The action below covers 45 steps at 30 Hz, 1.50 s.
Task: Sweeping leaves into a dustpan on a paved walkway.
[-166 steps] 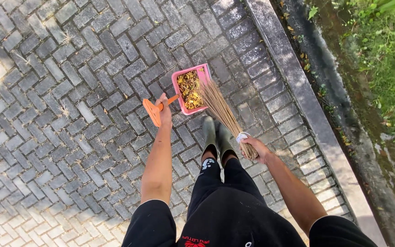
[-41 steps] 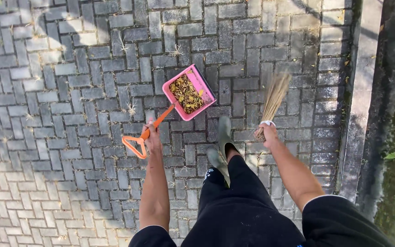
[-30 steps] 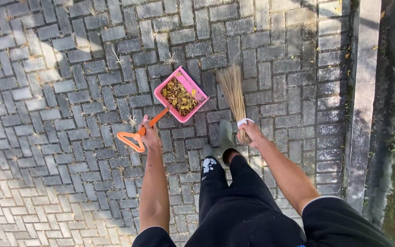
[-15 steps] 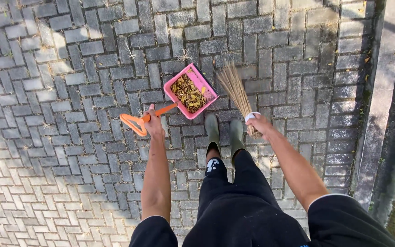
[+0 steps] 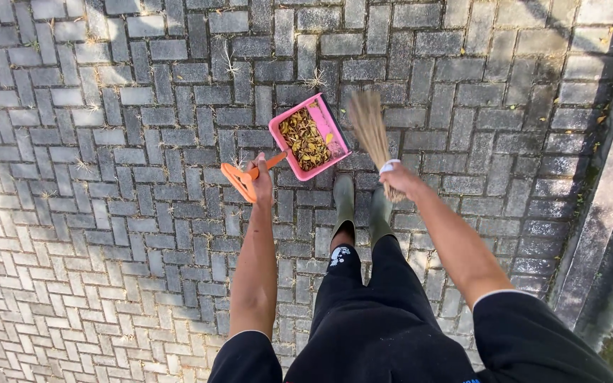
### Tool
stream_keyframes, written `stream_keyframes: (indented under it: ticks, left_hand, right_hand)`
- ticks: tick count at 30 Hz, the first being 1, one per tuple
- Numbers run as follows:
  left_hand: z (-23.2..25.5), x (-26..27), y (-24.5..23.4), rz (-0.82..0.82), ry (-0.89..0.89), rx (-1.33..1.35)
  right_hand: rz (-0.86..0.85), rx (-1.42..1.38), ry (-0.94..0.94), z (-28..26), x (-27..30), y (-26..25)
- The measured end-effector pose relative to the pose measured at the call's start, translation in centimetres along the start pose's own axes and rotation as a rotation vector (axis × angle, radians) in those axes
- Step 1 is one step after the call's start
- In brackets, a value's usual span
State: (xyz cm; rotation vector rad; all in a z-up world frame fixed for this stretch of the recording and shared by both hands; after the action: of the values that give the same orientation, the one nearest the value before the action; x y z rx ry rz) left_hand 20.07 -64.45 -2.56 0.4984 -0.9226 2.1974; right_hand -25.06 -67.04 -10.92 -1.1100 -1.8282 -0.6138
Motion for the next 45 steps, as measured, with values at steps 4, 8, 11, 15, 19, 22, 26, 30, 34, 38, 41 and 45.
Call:
stream_keyframes:
  ticks: [4,8,11,15,19,22,26,30,34,38,41,45]
  left_hand:
    - [-0.3,-1.0,0.1,0.005,0.124,0.061]
    - [-3.1,-2.3,1.1,-0.034,0.159,0.026]
    - [-2.1,-2.3,1.1,-0.042,0.28,0.099]
    - [-1.9,-2.1,0.9,-0.028,0.256,0.048]
    - [-0.7,-1.1,0.2,-0.118,0.288,0.164]
    - [-1.1,-0.5,1.4,-0.175,0.088,0.085]
    - [2.9,-0.4,7.0,-0.337,0.211,0.231]
    - [6.8,2.1,14.9,-0.505,0.083,0.27]
    - [10.9,5.6,24.6,-0.661,0.075,0.199]
    - [13.3,8.1,34.1,-0.637,0.081,0.092]
    - [15.0,11.9,39.5,-0.632,0.047,0.038]
    - [17.4,16.0,46.4,-0.631,0.016,0.032]
  right_hand:
    - [-0.001,0.07,-0.18,-0.4,5.3,1.5]
    - [0.051,0.015,-0.167,-0.4,6.0,0.6]
    - [0.119,0.069,-0.229,2.1,-0.2,-0.4]
    - [0.074,0.084,-0.211,0.2,0.5,1.3]
    - [-0.011,-0.15,-0.102,2.0,5.9,2.4]
    - [0.033,-0.328,-0.093,2.7,10.1,0.9]
    - [0.21,-0.691,-0.067,6.0,10.1,-3.0]
    - [0.38,-0.893,-0.117,8.5,10.1,-9.2]
    - [0.502,-0.904,-0.161,12.7,10.2,-18.7]
    - [0.665,-0.843,-0.234,16.5,10.4,-30.1]
    - [0.786,-0.76,-0.195,22.5,10.3,-38.9]
    - [0.863,-0.757,-0.074,24.1,11.2,-48.8]
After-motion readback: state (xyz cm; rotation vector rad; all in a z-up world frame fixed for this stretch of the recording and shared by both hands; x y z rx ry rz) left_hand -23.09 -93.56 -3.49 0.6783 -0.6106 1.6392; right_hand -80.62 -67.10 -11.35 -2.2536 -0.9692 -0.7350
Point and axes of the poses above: each hand's wrist, its own x-axis away from the middle knuckle, its own y-axis out of the palm, z = x × y, the point moved 10 cm from there along -x, towards the middle knuckle, and after that the axes turned 12 degrees about -y, right-handed, at the moved point
